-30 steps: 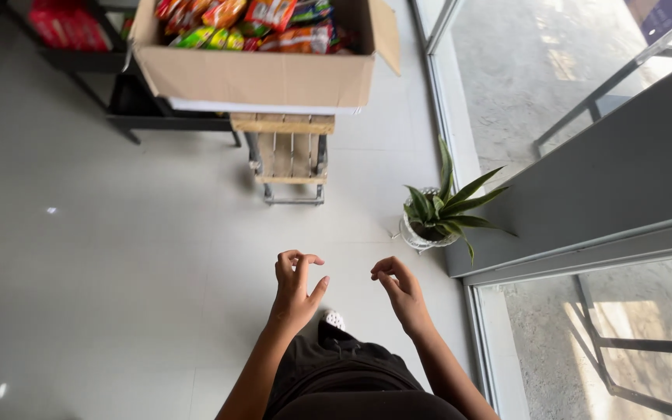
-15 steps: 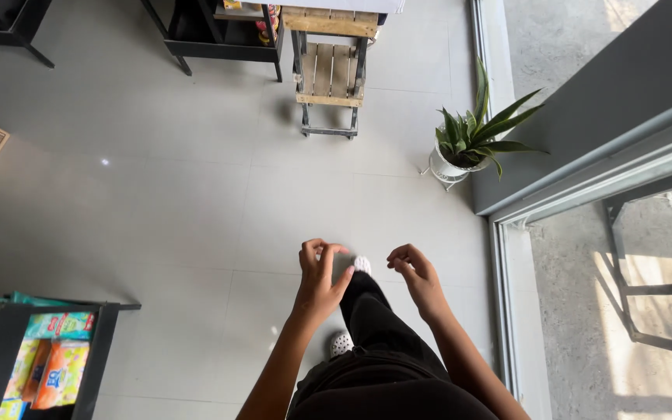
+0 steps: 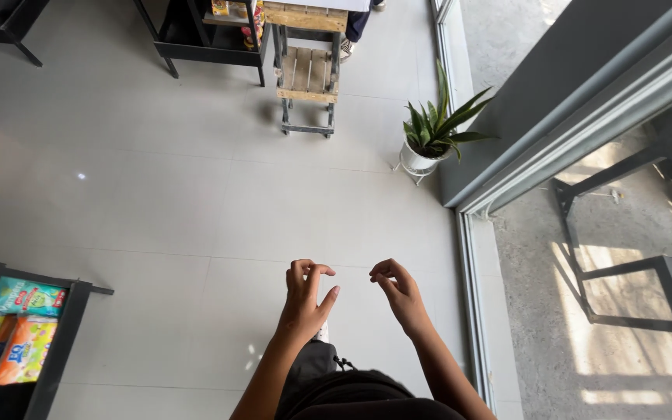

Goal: Stocking canned goods and instant noodles onto grocery store shelves from cardboard boxes.

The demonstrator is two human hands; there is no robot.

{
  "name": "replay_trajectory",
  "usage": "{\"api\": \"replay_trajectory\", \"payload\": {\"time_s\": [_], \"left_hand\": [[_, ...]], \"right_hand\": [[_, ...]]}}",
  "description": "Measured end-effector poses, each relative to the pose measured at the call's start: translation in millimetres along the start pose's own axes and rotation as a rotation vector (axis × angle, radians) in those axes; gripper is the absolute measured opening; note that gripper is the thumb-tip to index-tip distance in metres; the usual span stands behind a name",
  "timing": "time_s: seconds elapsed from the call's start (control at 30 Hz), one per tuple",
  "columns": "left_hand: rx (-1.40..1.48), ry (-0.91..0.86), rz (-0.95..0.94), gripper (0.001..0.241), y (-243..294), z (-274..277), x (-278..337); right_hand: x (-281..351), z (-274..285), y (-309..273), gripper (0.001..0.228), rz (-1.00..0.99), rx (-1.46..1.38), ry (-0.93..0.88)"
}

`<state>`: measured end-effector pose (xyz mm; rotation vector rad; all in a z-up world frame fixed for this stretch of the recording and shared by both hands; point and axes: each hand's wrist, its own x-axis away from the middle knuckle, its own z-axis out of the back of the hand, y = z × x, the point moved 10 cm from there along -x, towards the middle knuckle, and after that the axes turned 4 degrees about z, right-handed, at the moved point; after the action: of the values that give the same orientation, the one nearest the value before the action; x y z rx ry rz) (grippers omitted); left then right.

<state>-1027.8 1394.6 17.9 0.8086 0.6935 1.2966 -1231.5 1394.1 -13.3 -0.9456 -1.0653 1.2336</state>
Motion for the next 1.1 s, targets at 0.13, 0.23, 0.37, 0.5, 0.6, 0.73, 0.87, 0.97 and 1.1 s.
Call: {"api": "replay_trajectory", "payload": {"time_s": [0.13, 0.23, 0.37, 0.5, 0.6, 0.73, 0.87, 0.97, 1.1], "left_hand": [[-0.002, -0.013, 0.021, 0.028, -6.1, -27.5, 43.5], [0.027, -0.015, 0.047, 0.028, -17.2, -55.3, 83.8], [-0.022, -0.016, -0.092, 0.029, -7.7, -86.9, 123.9], [-0.008, -0.144, -0.094, 0.029, -3.1, -113.4, 133.1], [-0.054, -0.154, -0.076, 0.031, 0.3, -115.5, 111.9], [-0.068, -0.147, -0.031, 0.029, 25.2, -98.1, 59.9], [-0.069, -0.089, -0.050, 0.030, 31.7, -69.3, 6.3], [-0.091, -0.070, -0.036, 0.030, 25.8, -45.6, -38.8], [-0.120, -0.049, 0.015, 0.031, 10.5, -23.7, -95.7]], "right_hand": [[55.3, 22.9, 18.6, 0.012, -0.043, -0.003, 0.012], [111.7, 36.4, 48.8, 0.013, -0.091, -0.010, 0.010], [168.9, 60.0, 99.5, 0.015, -0.235, -0.026, 0.036], [193.5, 78.1, 116.9, 0.017, -0.343, -0.068, 0.111], [172.6, 85.4, 106.6, 0.017, -0.317, -0.072, 0.117], [112.7, 80.9, 86.9, 0.016, -0.237, -0.092, 0.100], [42.7, 63.7, 44.3, 0.015, -0.125, -0.118, 0.054], [-11.0, 52.4, 16.8, 0.014, -0.056, -0.131, 0.019], [-69.8, 43.4, 7.2, 0.014, -0.031, -0.128, -0.007]]}}
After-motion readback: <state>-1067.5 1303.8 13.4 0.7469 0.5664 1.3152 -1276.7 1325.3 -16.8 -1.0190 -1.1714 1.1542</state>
